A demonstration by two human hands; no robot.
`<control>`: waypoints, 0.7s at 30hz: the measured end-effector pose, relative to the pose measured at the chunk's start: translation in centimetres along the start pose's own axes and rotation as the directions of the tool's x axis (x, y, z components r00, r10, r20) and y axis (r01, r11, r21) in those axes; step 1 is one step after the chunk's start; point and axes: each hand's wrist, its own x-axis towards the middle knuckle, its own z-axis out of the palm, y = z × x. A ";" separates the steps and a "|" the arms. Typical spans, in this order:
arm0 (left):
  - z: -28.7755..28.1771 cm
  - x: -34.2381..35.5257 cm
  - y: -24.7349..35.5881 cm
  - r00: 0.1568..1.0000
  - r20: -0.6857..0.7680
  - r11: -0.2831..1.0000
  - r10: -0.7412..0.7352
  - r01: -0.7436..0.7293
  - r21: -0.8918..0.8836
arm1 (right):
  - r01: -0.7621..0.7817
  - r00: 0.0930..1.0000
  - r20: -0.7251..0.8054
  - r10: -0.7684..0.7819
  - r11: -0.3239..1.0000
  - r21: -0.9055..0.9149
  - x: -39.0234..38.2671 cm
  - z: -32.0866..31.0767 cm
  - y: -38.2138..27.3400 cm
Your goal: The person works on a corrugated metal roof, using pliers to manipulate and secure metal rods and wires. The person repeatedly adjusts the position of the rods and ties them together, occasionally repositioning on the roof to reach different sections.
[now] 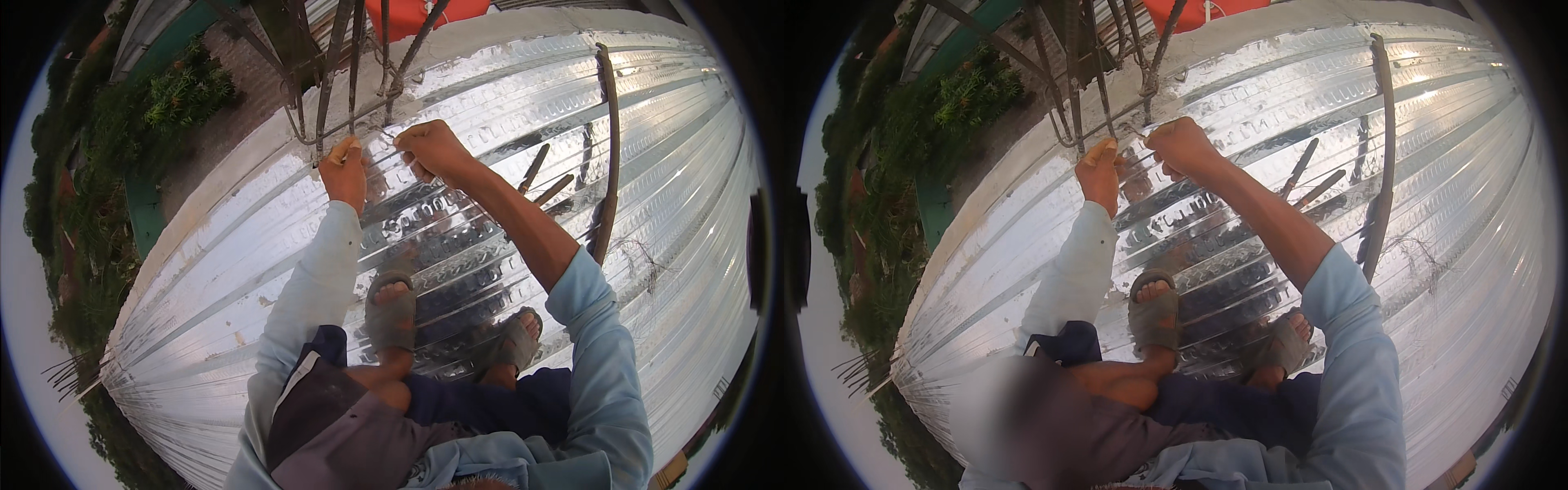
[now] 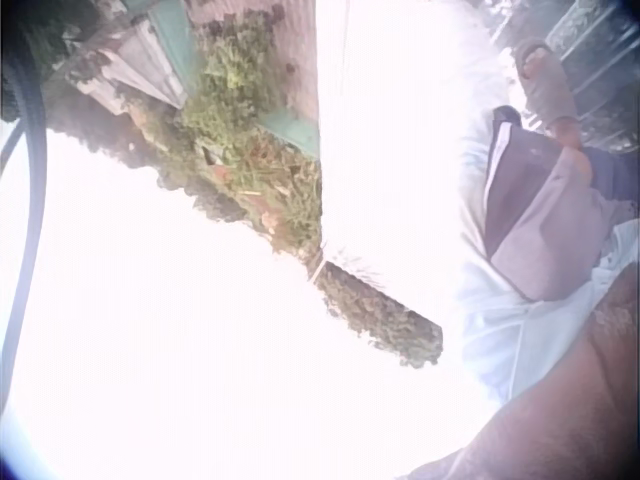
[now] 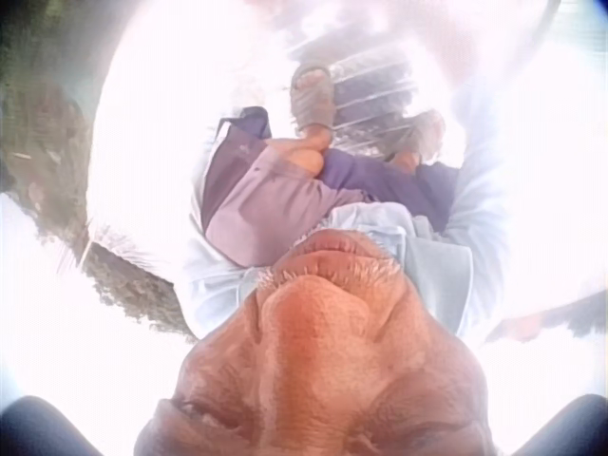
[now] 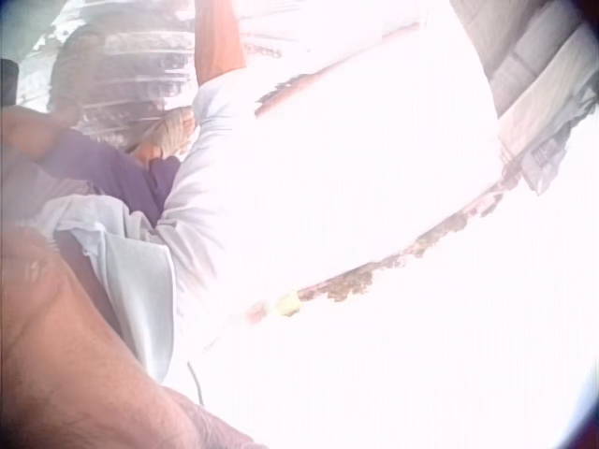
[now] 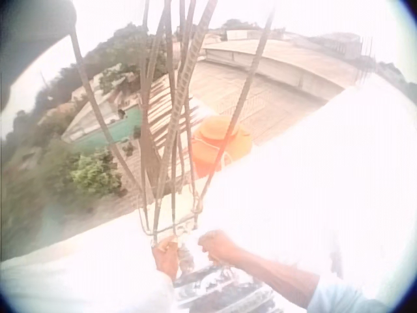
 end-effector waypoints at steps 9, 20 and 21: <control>-7.0 3.7 -0.9 0.925 -0.340 0.971 0.170 -0.215 -0.100 | 0.056 0.992 -0.083 -0.092 0.929 -0.366 -0.7 -0.8 1.8; -4.6 2.7 -2.7 0.989 0.140 0.996 0.043 -0.053 0.068 | 0.259 0.930 -0.170 -0.326 0.908 -0.329 1.1 1.4 4.5; -3.6 3.0 -3.1 0.981 0.170 0.984 0.096 -0.119 0.132 | 0.265 0.932 -0.143 -0.332 0.897 -0.353 2.1 1.8 4.6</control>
